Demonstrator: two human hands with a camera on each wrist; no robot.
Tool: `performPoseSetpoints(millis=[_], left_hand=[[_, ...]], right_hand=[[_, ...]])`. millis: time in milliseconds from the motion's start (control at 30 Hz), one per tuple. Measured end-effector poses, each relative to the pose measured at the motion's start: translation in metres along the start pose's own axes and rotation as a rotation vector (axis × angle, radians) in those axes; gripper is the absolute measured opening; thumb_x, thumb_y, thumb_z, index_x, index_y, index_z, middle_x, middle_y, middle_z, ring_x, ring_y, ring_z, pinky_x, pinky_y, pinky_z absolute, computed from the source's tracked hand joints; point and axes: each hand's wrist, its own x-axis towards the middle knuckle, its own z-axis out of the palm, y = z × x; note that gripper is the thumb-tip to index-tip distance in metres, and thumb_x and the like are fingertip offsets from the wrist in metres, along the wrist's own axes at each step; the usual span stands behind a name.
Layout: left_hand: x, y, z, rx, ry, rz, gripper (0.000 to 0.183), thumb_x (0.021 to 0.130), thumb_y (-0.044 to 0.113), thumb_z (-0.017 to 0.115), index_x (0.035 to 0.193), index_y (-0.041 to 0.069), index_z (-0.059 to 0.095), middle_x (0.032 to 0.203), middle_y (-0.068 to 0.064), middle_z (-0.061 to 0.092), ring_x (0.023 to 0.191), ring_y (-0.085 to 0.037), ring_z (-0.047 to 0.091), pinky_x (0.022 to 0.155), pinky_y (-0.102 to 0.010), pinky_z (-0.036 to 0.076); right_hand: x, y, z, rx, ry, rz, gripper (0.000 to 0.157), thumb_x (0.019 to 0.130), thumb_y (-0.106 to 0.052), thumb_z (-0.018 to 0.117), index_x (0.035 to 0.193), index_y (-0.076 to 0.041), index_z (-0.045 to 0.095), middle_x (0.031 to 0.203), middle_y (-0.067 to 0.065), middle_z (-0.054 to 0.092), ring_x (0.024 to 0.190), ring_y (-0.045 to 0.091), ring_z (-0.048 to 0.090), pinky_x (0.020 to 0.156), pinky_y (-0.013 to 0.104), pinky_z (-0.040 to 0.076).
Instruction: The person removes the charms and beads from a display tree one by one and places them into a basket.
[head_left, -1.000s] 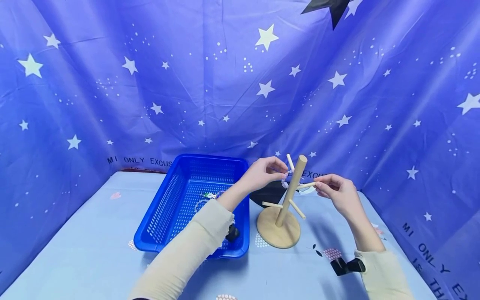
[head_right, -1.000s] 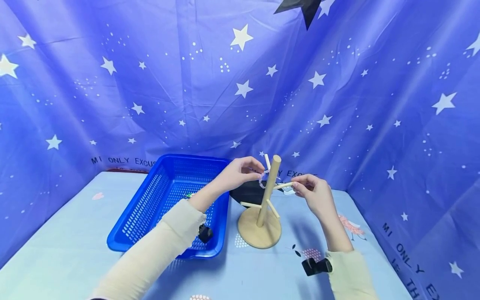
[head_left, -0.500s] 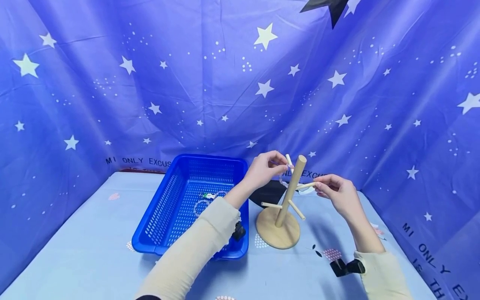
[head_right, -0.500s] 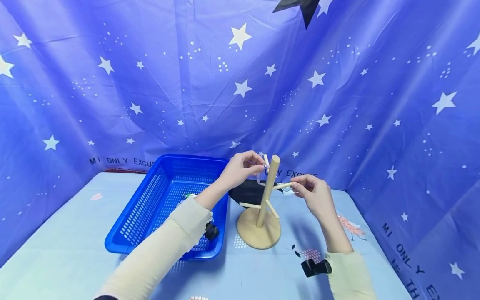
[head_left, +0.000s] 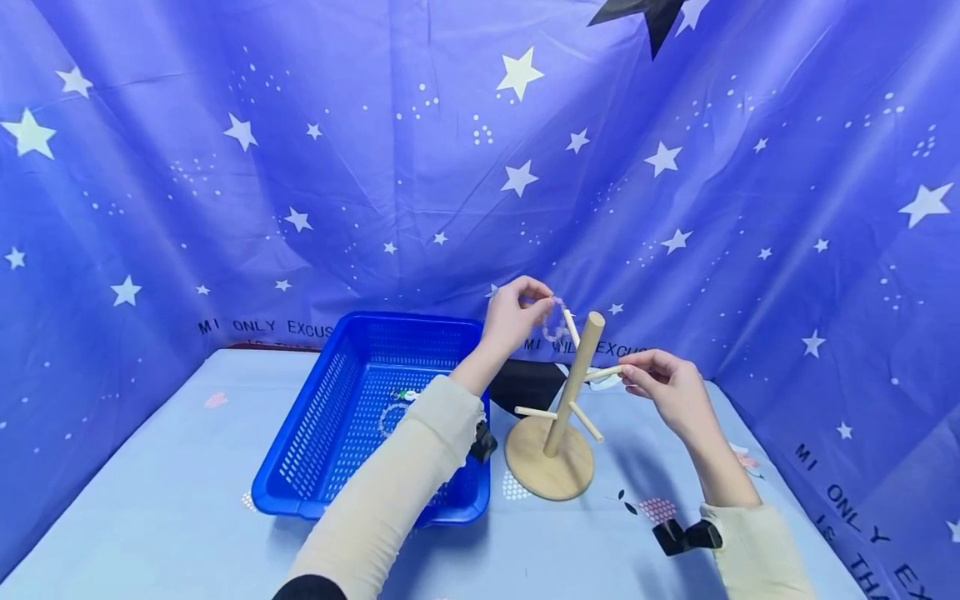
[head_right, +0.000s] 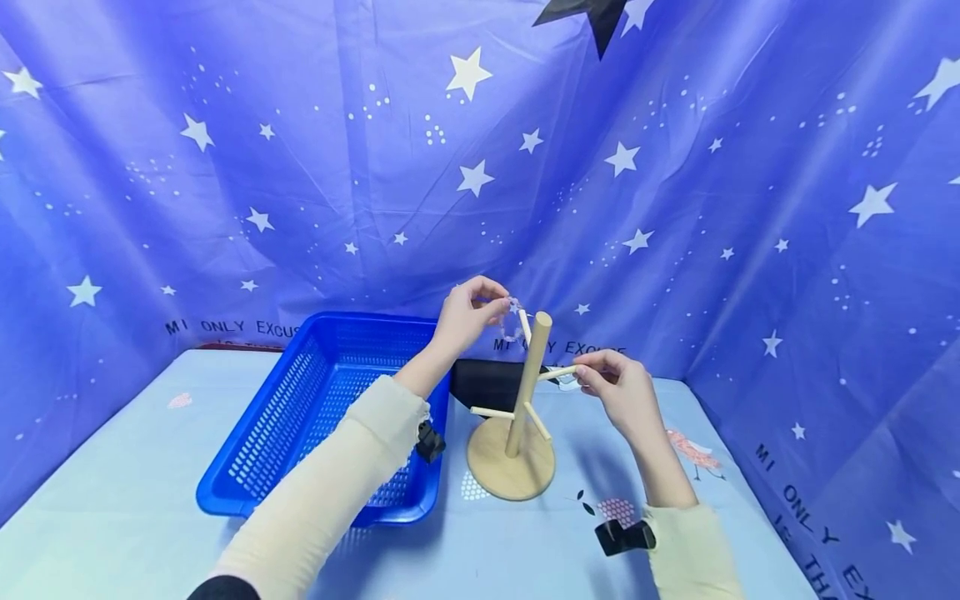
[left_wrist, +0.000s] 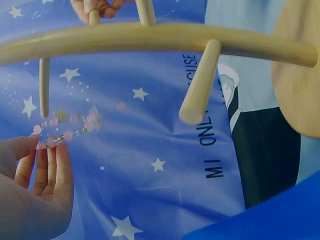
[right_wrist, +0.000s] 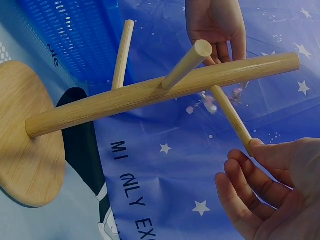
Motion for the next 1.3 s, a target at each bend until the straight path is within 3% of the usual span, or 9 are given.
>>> performPoseSetpoints(millis=[200, 300, 500, 767, 867, 1067, 1300], left_hand=[[0.006, -0.006, -0.017, 0.014, 0.039, 0.006, 0.011, 0.094, 0.017, 0.069, 0.1, 0.007, 0.069, 0.101, -0.011, 0.075, 0.081, -0.022, 0.074, 0.069, -0.022, 0.06], [0.006, -0.012, -0.029, 0.003, 0.031, -0.009, 0.013, 0.094, 0.016, 0.07, 0.1, 0.005, 0.069, 0.101, -0.013, 0.076, 0.082, -0.024, 0.074, 0.07, -0.025, 0.061], [0.002, -0.021, -0.055, -0.004, 0.021, -0.059, 0.015, 0.094, 0.015, 0.07, 0.102, 0.002, 0.067, 0.105, -0.017, 0.076, 0.092, -0.03, 0.074, 0.074, -0.027, 0.062], [-0.007, -0.036, -0.088, 0.022, -0.008, -0.108, 0.016, 0.096, 0.014, 0.067, 0.104, 0.001, 0.065, 0.106, -0.021, 0.074, 0.097, -0.035, 0.072, 0.074, -0.025, 0.06], [-0.01, -0.043, -0.098, 0.034, -0.068, -0.154, 0.014, 0.097, 0.012, 0.065, 0.103, 0.0, 0.064, 0.105, -0.021, 0.074, 0.096, -0.033, 0.072, 0.074, -0.024, 0.06], [-0.017, -0.054, -0.113, 0.072, -0.31, -0.27, 0.01, 0.099, 0.006, 0.058, 0.105, -0.002, 0.06, 0.113, -0.025, 0.071, 0.099, -0.03, 0.071, 0.08, -0.029, 0.061], [-0.027, -0.068, -0.128, 0.073, -0.521, -0.385, 0.01, 0.1, 0.004, 0.051, 0.106, 0.001, 0.059, 0.113, -0.02, 0.07, 0.099, -0.025, 0.069, 0.087, -0.035, 0.06]], right_hand=[[0.001, 0.001, 0.0, 0.001, 0.003, -0.023, 0.03, 0.099, -0.012, 0.062, 0.117, 0.012, 0.063, 0.086, -0.022, 0.067, 0.077, -0.006, 0.066, 0.075, 0.018, 0.059], [0.0, 0.002, 0.001, -0.003, 0.001, -0.016, 0.031, 0.099, -0.012, 0.062, 0.118, 0.012, 0.063, 0.085, -0.023, 0.066, 0.077, -0.006, 0.066, 0.075, 0.017, 0.059], [0.0, 0.001, 0.001, 0.002, -0.005, -0.014, 0.031, 0.099, -0.01, 0.062, 0.119, 0.013, 0.062, 0.089, -0.011, 0.07, 0.077, -0.005, 0.066, 0.075, 0.017, 0.06], [-0.002, 0.001, 0.001, 0.006, -0.007, -0.027, 0.032, 0.099, -0.013, 0.062, 0.119, 0.012, 0.062, 0.083, -0.026, 0.065, 0.078, -0.006, 0.066, 0.074, 0.017, 0.059], [-0.002, 0.002, 0.001, 0.011, -0.016, -0.03, 0.033, 0.099, -0.014, 0.062, 0.119, 0.013, 0.062, 0.084, -0.026, 0.065, 0.079, -0.006, 0.066, 0.075, 0.017, 0.059], [-0.002, 0.002, 0.0, 0.001, -0.014, -0.023, 0.034, 0.1, -0.015, 0.061, 0.119, 0.013, 0.062, 0.084, -0.025, 0.066, 0.078, -0.006, 0.067, 0.075, 0.017, 0.059], [-0.001, 0.003, 0.0, 0.004, -0.018, -0.027, 0.033, 0.1, -0.014, 0.061, 0.119, 0.013, 0.062, 0.084, -0.024, 0.066, 0.078, -0.006, 0.067, 0.075, 0.017, 0.059]])
